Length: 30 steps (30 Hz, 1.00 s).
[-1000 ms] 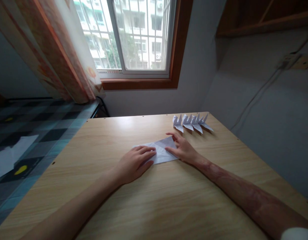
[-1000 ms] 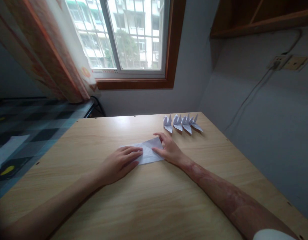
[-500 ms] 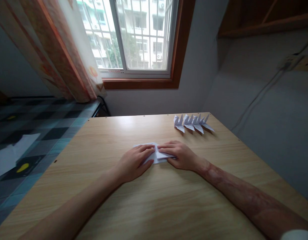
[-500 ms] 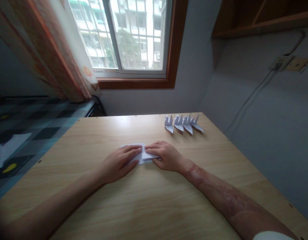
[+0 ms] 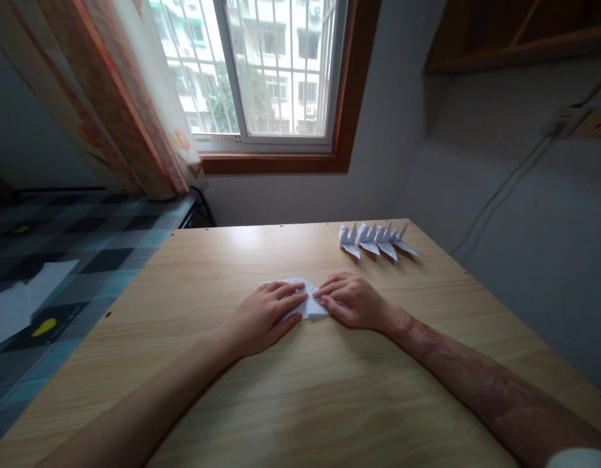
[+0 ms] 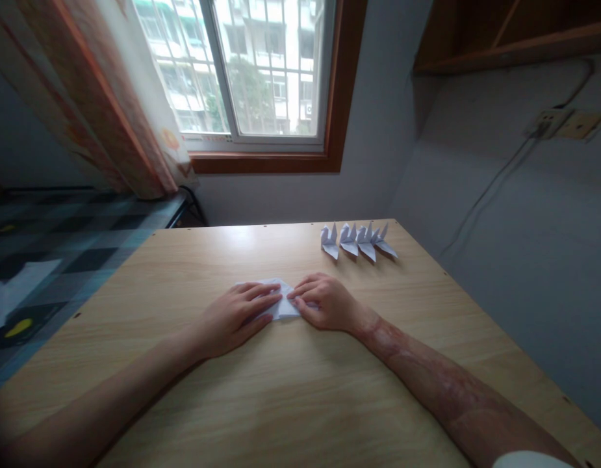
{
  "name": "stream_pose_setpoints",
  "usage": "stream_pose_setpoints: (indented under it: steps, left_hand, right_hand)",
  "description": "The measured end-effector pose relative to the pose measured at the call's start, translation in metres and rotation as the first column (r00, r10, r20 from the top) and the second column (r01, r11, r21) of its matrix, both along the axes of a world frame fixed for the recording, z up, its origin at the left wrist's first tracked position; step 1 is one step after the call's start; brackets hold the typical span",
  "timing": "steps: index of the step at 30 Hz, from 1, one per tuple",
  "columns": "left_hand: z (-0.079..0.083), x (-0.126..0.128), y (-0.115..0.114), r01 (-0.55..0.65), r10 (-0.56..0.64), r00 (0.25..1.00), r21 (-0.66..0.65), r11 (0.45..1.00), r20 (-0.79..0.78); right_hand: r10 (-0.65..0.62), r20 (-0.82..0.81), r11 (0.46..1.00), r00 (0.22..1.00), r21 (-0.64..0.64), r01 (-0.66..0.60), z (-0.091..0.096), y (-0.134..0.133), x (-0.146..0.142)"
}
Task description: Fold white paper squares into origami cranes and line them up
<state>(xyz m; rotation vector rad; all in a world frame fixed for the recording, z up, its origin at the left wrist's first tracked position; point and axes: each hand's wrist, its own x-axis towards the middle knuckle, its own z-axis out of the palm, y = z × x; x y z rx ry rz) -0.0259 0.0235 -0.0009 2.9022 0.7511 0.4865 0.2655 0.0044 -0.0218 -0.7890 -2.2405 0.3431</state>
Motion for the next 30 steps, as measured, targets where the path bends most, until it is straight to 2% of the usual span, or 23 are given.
stream_pose_setpoints:
  steps: [4, 10, 14, 18, 21, 25, 30]
  left_hand:
    - [0.000, -0.002, 0.000, 0.006, -0.006, 1.000, 0.035, 0.999, -0.015]
    - [0.000, -0.004, -0.001, 0.108, -0.103, 0.993, 0.071, 0.992, -0.061]
    - [0.002, -0.003, -0.002, 0.128, -0.119, 0.989, 0.098, 0.987, -0.090]
    - [0.002, -0.003, -0.002, 0.137, -0.127, 0.989, 0.145, 0.980, -0.076]
    - [0.002, -0.002, -0.002, 0.113, -0.109, 0.993, 0.161, 0.980, -0.038]
    - [0.005, 0.000, -0.005, 0.021, -0.021, 1.000, 0.161, 0.987, 0.000]
    - [0.006, 0.004, -0.013, -0.086, 0.090, 0.996, 0.144, 0.986, -0.022]
  right_hand:
    - [-0.057, 0.006, 0.998, 0.998, 0.008, 0.056, -0.003, 0.000, 0.003]
    - [-0.086, 0.064, 0.995, 0.994, 0.046, 0.083, -0.005, 0.002, 0.004]
    - [-0.068, 0.116, 0.996, 0.991, 0.063, 0.061, -0.002, 0.005, 0.004]
    - [-0.083, 0.095, 0.993, 0.992, 0.095, 0.073, 0.001, 0.005, 0.006]
    - [-0.059, 0.089, 0.995, 0.994, 0.080, 0.052, 0.004, 0.003, 0.006]
    - [0.062, 0.068, 0.997, 0.996, 0.040, -0.065, 0.007, -0.001, 0.004]
    - [0.170, 0.065, 0.985, 0.983, 0.028, -0.172, 0.007, -0.003, 0.002]
